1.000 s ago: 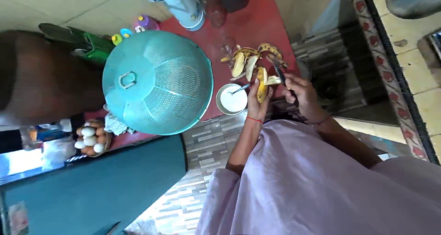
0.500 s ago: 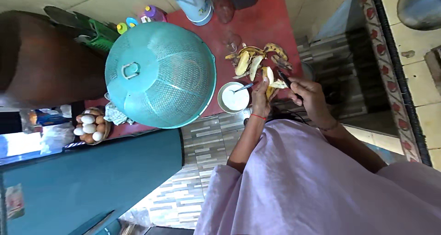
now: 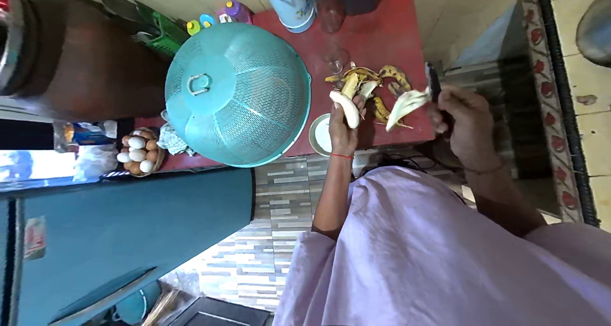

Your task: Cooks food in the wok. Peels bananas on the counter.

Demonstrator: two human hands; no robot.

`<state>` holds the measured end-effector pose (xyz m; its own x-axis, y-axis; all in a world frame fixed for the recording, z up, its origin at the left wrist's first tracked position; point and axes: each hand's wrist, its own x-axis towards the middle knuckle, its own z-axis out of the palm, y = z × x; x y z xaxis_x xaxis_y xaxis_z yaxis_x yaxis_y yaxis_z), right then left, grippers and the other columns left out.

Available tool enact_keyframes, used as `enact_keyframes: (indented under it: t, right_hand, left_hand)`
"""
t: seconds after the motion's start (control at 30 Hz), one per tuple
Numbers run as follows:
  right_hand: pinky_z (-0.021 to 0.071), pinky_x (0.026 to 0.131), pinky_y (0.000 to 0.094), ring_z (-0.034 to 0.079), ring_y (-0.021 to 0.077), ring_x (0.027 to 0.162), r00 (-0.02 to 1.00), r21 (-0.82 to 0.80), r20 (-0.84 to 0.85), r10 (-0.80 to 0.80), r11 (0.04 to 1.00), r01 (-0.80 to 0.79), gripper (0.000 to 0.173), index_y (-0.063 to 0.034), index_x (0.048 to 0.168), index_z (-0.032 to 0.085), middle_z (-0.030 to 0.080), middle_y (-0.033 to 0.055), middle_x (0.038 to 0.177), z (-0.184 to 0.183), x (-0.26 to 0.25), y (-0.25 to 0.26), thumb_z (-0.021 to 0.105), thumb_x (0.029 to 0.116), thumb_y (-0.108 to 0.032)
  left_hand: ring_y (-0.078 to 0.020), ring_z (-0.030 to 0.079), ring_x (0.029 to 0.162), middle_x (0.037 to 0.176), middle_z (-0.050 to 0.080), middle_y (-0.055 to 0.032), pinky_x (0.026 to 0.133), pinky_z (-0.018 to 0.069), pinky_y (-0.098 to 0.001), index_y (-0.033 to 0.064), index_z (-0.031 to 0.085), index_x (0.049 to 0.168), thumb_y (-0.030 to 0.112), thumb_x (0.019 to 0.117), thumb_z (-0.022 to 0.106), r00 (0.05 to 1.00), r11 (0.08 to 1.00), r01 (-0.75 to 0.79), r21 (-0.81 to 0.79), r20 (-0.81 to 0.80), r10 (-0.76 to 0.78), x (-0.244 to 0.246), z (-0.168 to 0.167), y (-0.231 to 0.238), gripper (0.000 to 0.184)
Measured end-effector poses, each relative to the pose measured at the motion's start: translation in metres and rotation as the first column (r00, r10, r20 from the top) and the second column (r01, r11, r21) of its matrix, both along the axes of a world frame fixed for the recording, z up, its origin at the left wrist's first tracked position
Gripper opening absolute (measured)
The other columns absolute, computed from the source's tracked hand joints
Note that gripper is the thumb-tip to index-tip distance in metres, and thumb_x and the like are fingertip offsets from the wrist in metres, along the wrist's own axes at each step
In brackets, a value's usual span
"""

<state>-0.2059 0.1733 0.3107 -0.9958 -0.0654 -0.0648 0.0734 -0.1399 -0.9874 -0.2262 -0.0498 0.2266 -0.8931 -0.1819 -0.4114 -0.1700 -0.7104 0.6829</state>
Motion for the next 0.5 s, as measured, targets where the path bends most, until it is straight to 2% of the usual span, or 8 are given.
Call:
enact_keyframes:
  t: [0.1, 0.2, 0.27, 0.3, 0.33, 0.4, 0.43, 0.5]
  right_hand:
    - [0.0435, 0.049, 0.0181, 0.049, 0.0, 0.053, 1.0, 0.067, 0.003, -0.003, 0.998, 0.003, 0.029, -0.0044, 0.115, 0.068, 0.06, -0.0089, 0.07, -0.03, -0.046, -0.013, 0.044, 0.1075, -0.019]
    - [0.0439, 0.051, 0.0252, 0.048, 0.0059, 0.055, 0.992, 0.246, -0.024, 0.124, 0.962, -0.115, 0.036, -0.0026, 0.122, 0.069, 0.06, -0.0012, 0.072, -0.082, -0.092, -0.032, 0.045, 0.1094, -0.026]
    - [0.0517, 0.063, 0.0359, 0.057, 0.0156, 0.067, 0.979, 0.44, 0.029, 0.202, 0.877, -0.194, 0.044, -0.0051, 0.133, 0.066, 0.066, 0.0088, 0.086, -0.1, -0.11, -0.045, 0.044, 0.11, -0.036]
    - [0.0557, 0.073, 0.0413, 0.063, 0.02, 0.075, 0.971, 0.498, 0.04, 0.234, 0.838, -0.223, 0.047, -0.0059, 0.141, 0.06, 0.069, 0.0134, 0.096, -0.1, -0.112, -0.049, 0.044, 0.1101, -0.038]
    - [0.0574, 0.077, 0.0438, 0.066, 0.0218, 0.079, 0.97, 0.529, 0.034, 0.239, 0.82, -0.221, 0.049, -0.0076, 0.144, 0.058, 0.07, 0.0148, 0.101, -0.099, -0.112, -0.052, 0.045, 0.1095, -0.04]
    - [0.0553, 0.066, 0.0372, 0.062, 0.017, 0.07, 0.977, 0.476, 0.025, 0.21, 0.857, -0.197, 0.044, -0.0082, 0.137, 0.063, 0.068, 0.0107, 0.094, -0.09, -0.102, -0.054, 0.049, 0.1086, -0.039]
    - [0.0508, 0.058, 0.0322, 0.057, 0.0137, 0.062, 0.983, 0.402, 0.032, 0.18, 0.898, -0.178, 0.041, -0.0063, 0.131, 0.065, 0.066, 0.0075, 0.086, -0.085, -0.092, -0.054, 0.051, 0.1078, -0.037]
    - [0.0463, 0.049, 0.0258, 0.052, 0.0088, 0.055, 0.987, 0.258, 0.073, 0.146, 0.953, -0.16, 0.035, -0.0041, 0.122, 0.069, 0.065, 0.0027, 0.08, -0.076, -0.075, -0.055, 0.055, 0.1062, -0.032]
  left_hand:
    - [-0.0238, 0.072, 0.096, 0.11, 0.072, -0.0141, 0.086, 0.0599, -0.0385, 0.0077, 0.047, 0.135, 0.038, 0.112, 0.029, 0.999, 0.999, 0.037, 0.0, -0.003, -0.037, 0.003, 0.011, 0.003, 0.042]
    - [-0.0192, 0.072, 0.086, 0.102, 0.072, -0.012, 0.077, 0.0606, -0.0328, 0.0062, 0.05, 0.128, 0.036, 0.1117, 0.034, 0.997, 0.996, 0.08, -0.049, 0.006, -0.08, 0.0, 0.018, 0.01, 0.038]
    - [-0.0179, 0.069, 0.082, 0.102, 0.067, -0.0107, 0.074, 0.0609, -0.0323, 0.0042, 0.049, 0.129, 0.027, 0.1101, 0.042, 0.996, 0.99, 0.091, -0.112, 0.033, -0.088, -0.005, 0.022, 0.016, 0.031]
    - [-0.0186, 0.069, 0.083, 0.104, 0.065, -0.0111, 0.076, 0.0612, -0.0336, 0.0026, 0.05, 0.131, 0.024, 0.1088, 0.046, 0.995, 0.987, 0.092, -0.129, 0.042, -0.087, -0.008, 0.023, 0.018, 0.031]
    - [-0.0192, 0.069, 0.085, 0.105, 0.066, -0.0117, 0.078, 0.0615, -0.0347, 0.0017, 0.053, 0.13, 0.022, 0.1079, 0.049, 0.996, 0.986, 0.089, -0.143, 0.041, -0.084, -0.012, 0.023, 0.019, 0.03]
    - [-0.0182, 0.069, 0.089, 0.106, 0.069, -0.0115, 0.081, 0.0597, -0.0345, 0.0026, 0.056, 0.13, 0.023, 0.1072, 0.05, 0.996, 0.981, 0.083, -0.178, 0.032, -0.079, -0.021, 0.023, 0.022, 0.031]
    - [-0.0163, 0.067, 0.091, 0.107, 0.068, -0.01, 0.081, 0.0577, -0.0331, 0.0046, 0.056, 0.132, 0.025, 0.1075, 0.049, 0.997, 0.976, 0.081, -0.201, 0.032, -0.076, -0.025, 0.023, 0.022, 0.033]
    - [-0.0152, 0.065, 0.093, 0.109, 0.066, -0.0084, 0.083, 0.0563, -0.0334, 0.0063, 0.053, 0.136, 0.027, 0.1083, 0.047, 0.999, 0.974, 0.046, -0.22, 0.005, -0.046, -0.033, 0.019, 0.025, 0.035]
